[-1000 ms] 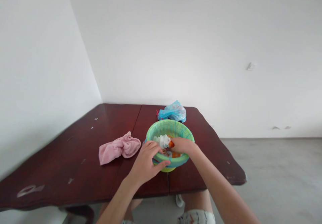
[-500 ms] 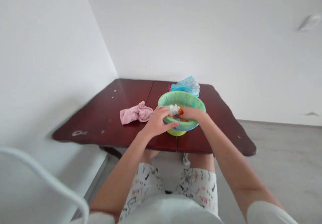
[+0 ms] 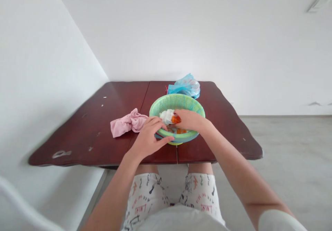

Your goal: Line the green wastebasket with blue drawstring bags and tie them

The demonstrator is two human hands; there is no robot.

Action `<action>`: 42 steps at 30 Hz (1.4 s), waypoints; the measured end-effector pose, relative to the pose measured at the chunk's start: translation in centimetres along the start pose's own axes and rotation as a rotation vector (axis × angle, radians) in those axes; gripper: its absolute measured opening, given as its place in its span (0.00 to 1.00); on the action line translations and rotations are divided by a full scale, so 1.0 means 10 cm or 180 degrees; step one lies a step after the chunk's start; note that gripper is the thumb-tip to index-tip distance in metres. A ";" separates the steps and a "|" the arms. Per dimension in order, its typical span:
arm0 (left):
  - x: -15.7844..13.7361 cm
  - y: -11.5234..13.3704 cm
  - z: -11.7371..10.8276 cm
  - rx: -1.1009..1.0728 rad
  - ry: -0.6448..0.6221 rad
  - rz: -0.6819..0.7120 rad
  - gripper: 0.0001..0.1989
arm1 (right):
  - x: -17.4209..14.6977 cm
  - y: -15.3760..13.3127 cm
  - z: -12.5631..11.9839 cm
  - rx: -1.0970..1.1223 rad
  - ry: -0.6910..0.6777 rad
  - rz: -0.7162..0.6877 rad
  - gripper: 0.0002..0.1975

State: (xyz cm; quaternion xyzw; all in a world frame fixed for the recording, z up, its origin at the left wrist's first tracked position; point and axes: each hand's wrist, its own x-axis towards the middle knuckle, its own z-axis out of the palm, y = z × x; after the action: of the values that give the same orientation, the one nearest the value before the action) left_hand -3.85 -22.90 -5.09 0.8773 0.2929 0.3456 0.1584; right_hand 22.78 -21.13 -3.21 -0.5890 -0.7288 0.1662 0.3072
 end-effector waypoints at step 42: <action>-0.08 0.12 -0.15 0.0493 0.0585 0.0102 0.18 | -1.34 0.37 -0.08 -0.0691 0.1777 -0.1004 0.09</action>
State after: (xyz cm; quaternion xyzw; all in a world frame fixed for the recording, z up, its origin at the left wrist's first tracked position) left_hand -4.85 -24.21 -3.83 0.8561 0.3179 0.4035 0.0571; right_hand 27.64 -33.17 -8.20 -0.5211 -0.7120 -0.1297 0.4523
